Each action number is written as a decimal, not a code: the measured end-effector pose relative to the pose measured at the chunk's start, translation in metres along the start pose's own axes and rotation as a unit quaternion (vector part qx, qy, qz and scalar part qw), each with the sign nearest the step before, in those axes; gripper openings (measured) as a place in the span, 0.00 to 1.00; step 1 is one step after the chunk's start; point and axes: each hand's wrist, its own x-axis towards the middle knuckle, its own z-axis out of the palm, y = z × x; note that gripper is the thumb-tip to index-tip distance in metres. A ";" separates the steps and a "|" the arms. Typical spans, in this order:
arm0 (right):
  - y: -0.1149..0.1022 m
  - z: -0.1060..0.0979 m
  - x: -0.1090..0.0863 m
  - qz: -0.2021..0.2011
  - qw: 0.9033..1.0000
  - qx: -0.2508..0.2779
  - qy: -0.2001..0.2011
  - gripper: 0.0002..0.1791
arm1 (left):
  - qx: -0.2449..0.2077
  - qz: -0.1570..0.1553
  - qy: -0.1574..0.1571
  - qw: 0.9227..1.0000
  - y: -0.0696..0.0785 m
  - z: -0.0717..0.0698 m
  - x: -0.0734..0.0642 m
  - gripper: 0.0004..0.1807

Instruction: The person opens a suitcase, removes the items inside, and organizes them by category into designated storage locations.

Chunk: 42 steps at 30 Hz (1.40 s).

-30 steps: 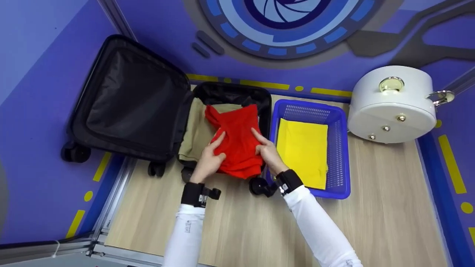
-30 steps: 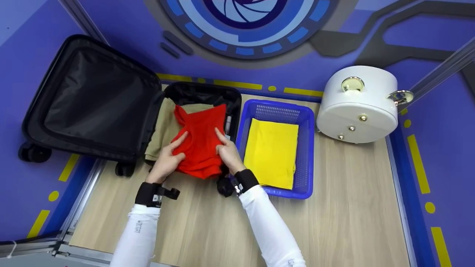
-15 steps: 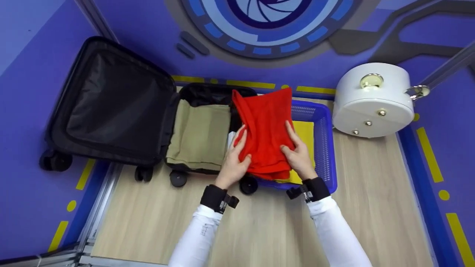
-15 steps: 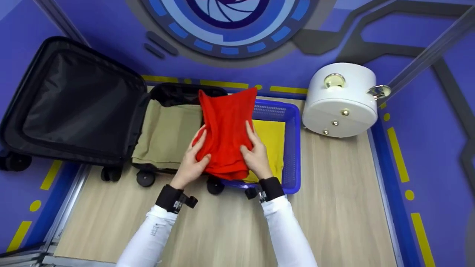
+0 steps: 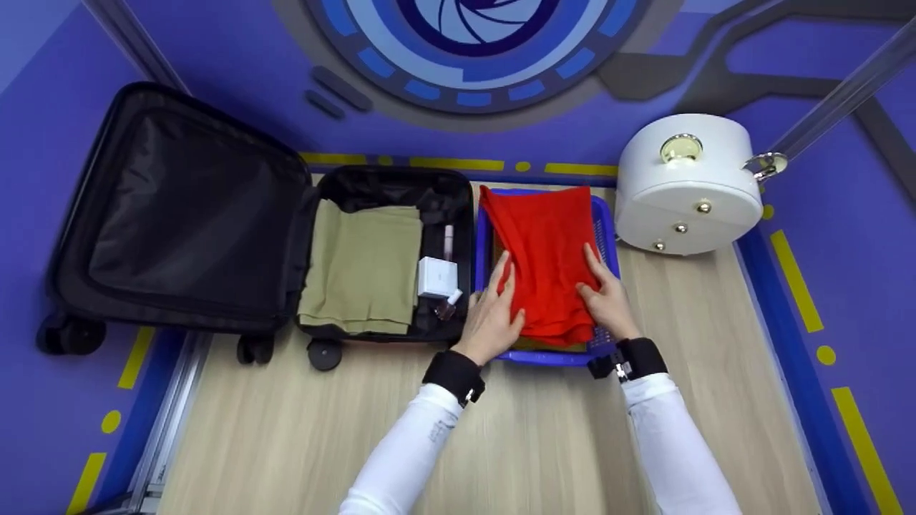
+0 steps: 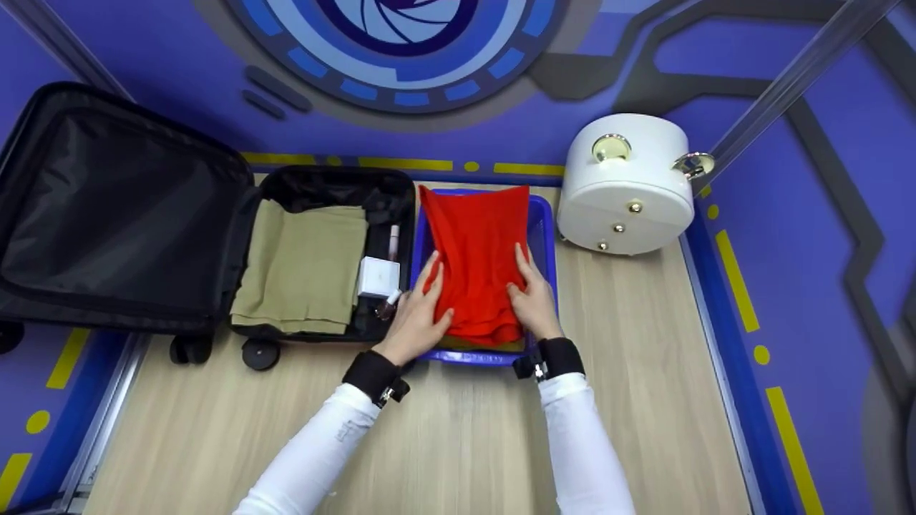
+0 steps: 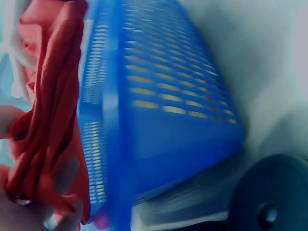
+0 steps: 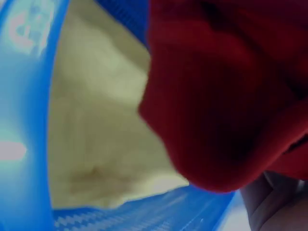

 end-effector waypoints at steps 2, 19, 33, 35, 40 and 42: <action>0.019 -0.002 0.003 0.013 0.999 -0.029 -0.015 0.41 | 0.050 -0.022 -0.033 0.998 0.001 0.007 -0.002 0.44; 0.049 0.004 0.000 0.161 0.976 -0.127 -0.075 0.53 | 0.225 -0.070 -0.160 0.958 -0.003 0.013 -0.013 0.36; 0.024 0.019 -0.059 0.031 0.948 -0.266 -0.172 0.30 | 0.252 0.027 -0.208 0.945 0.018 0.022 -0.029 0.29; 0.028 0.022 -0.061 0.063 0.938 -0.283 -0.189 0.32 | 0.256 0.014 -0.225 0.940 0.018 0.025 -0.031 0.31; 0.037 0.026 -0.053 0.110 0.925 -0.291 -0.216 0.41 | 0.255 0.011 -0.218 0.942 0.018 0.027 -0.032 0.32; 0.039 0.025 -0.050 0.120 0.923 -0.287 -0.228 0.43 | 0.247 0.016 -0.211 0.946 0.017 0.027 -0.034 0.32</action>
